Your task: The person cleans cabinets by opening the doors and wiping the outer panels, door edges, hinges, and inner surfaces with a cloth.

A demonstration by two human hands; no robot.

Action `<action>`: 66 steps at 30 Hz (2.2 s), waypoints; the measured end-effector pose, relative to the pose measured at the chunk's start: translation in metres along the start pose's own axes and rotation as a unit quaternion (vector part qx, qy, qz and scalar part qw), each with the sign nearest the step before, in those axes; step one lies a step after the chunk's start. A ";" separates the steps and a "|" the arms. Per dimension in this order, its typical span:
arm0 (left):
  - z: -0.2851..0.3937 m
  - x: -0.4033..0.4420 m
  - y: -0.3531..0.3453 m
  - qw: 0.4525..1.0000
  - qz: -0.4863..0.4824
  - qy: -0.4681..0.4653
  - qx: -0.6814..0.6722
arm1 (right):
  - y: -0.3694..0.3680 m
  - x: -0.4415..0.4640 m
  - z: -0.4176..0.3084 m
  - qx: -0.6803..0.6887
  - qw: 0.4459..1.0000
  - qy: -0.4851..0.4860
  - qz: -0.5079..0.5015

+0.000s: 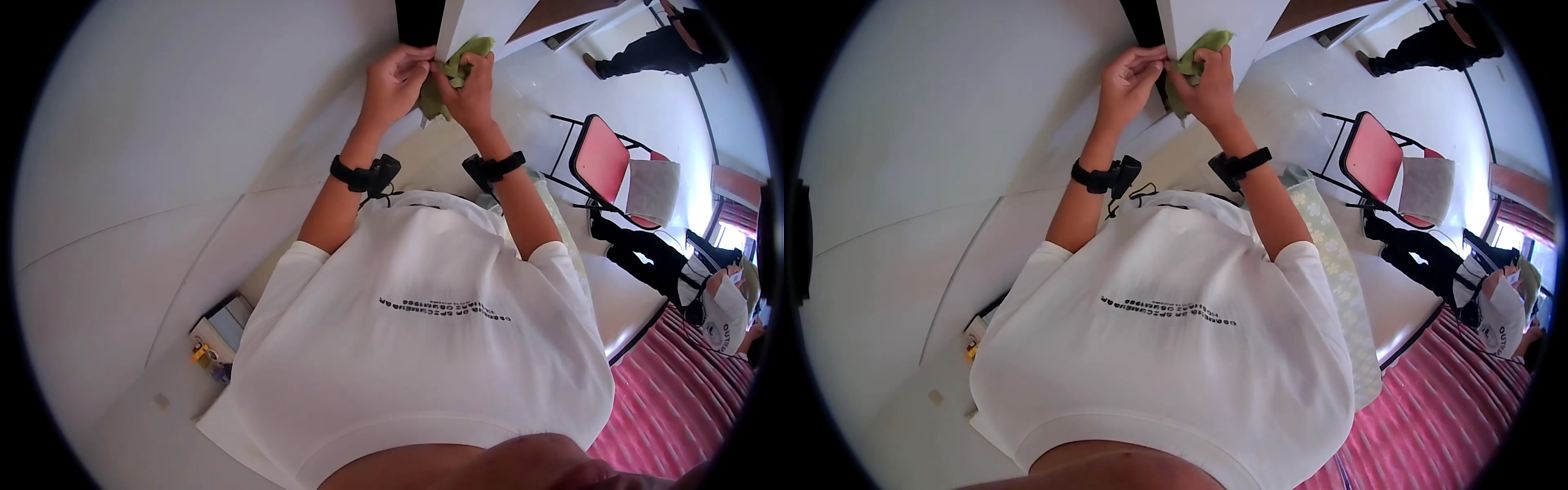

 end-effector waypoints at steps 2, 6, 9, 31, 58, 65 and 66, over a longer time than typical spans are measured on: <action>-0.003 -0.001 0.003 1.000 0.006 0.000 -0.003 | -0.003 0.000 0.003 0.000 1.000 -0.008 -0.012; -0.001 0.000 0.005 0.998 0.037 0.010 0.058 | 0.001 0.036 -0.013 -0.026 0.999 0.023 -0.028; 0.024 0.001 0.001 0.959 0.091 -0.131 0.235 | -0.004 0.039 -0.003 -0.029 0.999 0.011 -0.034; -0.005 0.017 -0.001 0.932 0.114 -0.117 0.325 | -0.050 0.028 0.045 -0.027 1.000 -0.006 -0.015; 0.165 -0.085 0.143 0.501 0.417 -0.416 0.634 | 0.014 0.169 0.055 -0.066 0.976 0.157 -0.138; 0.158 -0.084 0.145 0.490 0.394 -0.437 0.643 | -0.018 0.088 0.135 -0.011 0.997 -0.052 -0.062; 0.158 -0.084 0.146 0.489 0.393 -0.436 0.645 | -0.024 0.074 0.145 -0.008 0.997 -0.053 -0.062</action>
Point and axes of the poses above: each hand's wrist, its own x-axis towards the middle knuckle, its own y-axis out of the back of the hand, z = x × y, the point moved 7 cm from there along x, towards the middle knuckle, and after that the axes turned 8 degrees about y, right-handed, at the moved point
